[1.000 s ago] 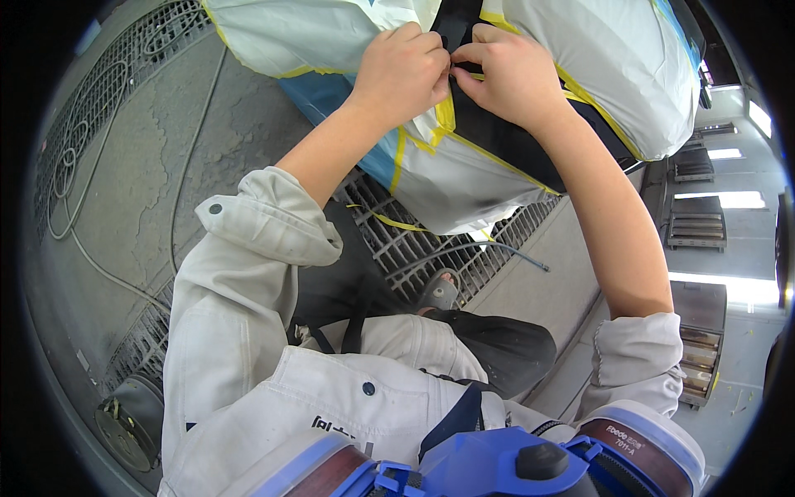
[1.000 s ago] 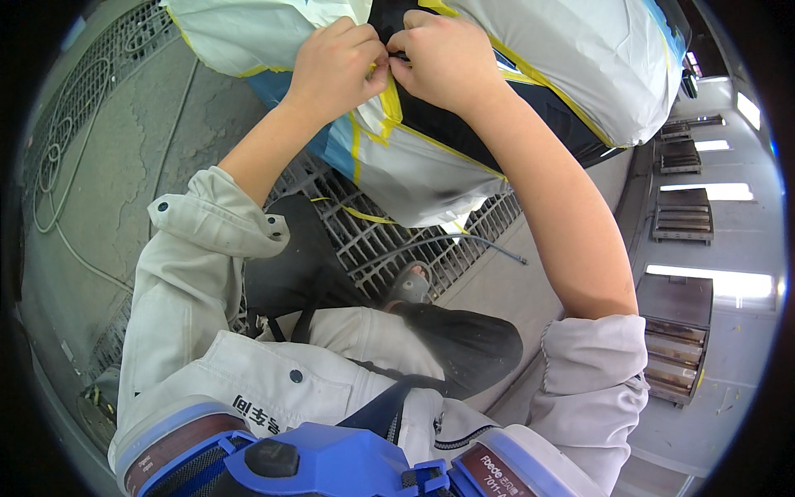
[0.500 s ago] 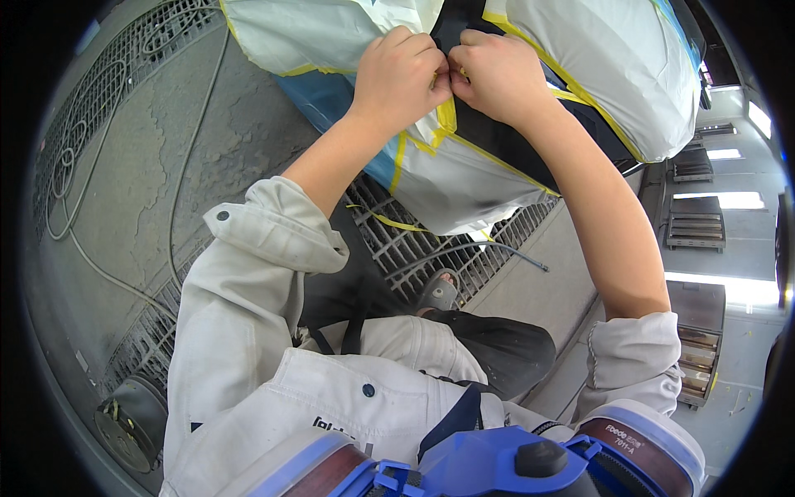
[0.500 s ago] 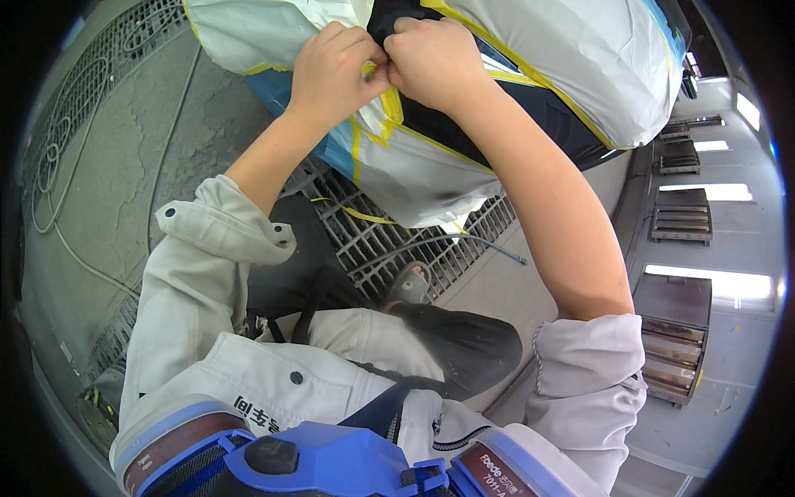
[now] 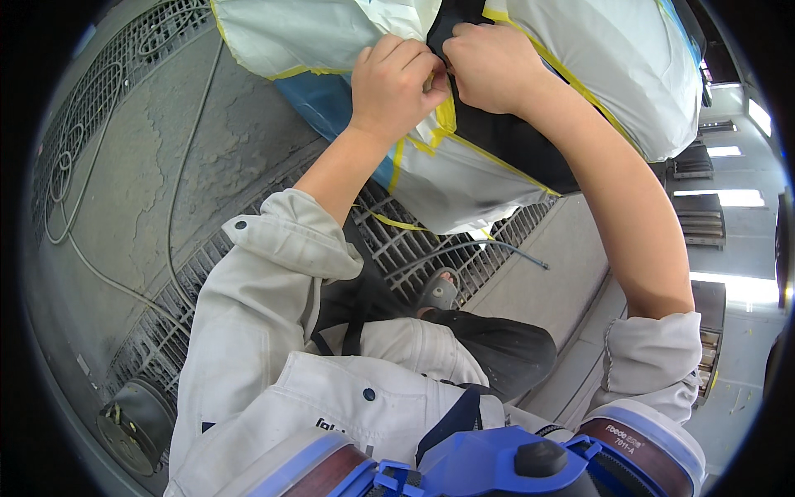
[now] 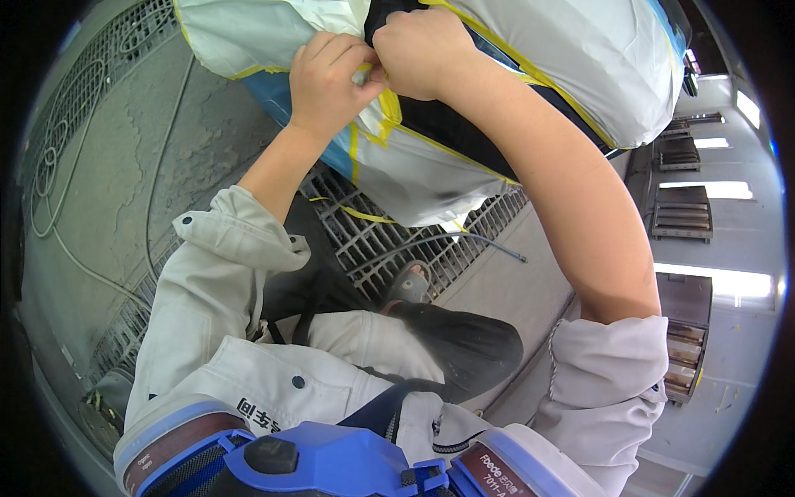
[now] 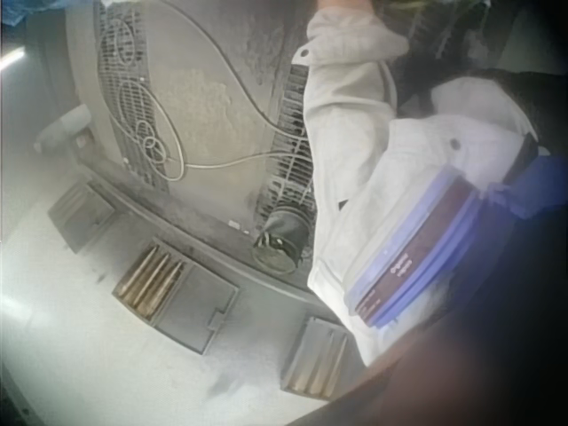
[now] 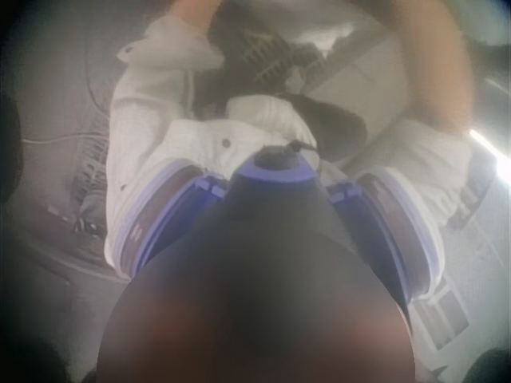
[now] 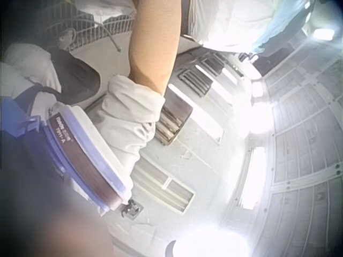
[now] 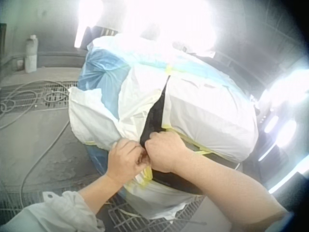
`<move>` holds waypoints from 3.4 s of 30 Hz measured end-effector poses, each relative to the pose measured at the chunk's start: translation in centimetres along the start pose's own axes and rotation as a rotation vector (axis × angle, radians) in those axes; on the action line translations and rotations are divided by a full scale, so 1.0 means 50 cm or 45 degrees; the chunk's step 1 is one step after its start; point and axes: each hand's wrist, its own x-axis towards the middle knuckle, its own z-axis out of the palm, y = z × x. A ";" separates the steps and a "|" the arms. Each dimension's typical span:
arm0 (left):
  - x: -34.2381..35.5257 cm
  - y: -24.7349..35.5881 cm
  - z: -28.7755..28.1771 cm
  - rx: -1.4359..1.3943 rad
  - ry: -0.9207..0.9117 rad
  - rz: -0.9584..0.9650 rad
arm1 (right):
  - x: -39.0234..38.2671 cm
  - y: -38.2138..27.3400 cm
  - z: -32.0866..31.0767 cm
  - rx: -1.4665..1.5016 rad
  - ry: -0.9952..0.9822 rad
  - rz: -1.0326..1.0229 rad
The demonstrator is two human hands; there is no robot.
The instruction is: The person applies yellow masking tape over white and blue protective coverings on a large black object, smoothing and overlapping the tape. Then the person picks up a spray gun and sprays the covered object.
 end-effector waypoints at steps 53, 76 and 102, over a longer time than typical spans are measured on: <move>0.001 -0.013 -0.013 -0.058 0.030 0.003 | -0.015 0.099 -0.056 0.210 -0.084 -0.288; -0.032 0.005 -0.073 -0.023 0.021 -0.314 | -0.063 0.065 -0.041 0.126 0.032 0.068; 0.210 0.115 -0.030 -0.692 -0.462 -0.547 | -0.141 0.115 -0.174 0.563 0.346 0.065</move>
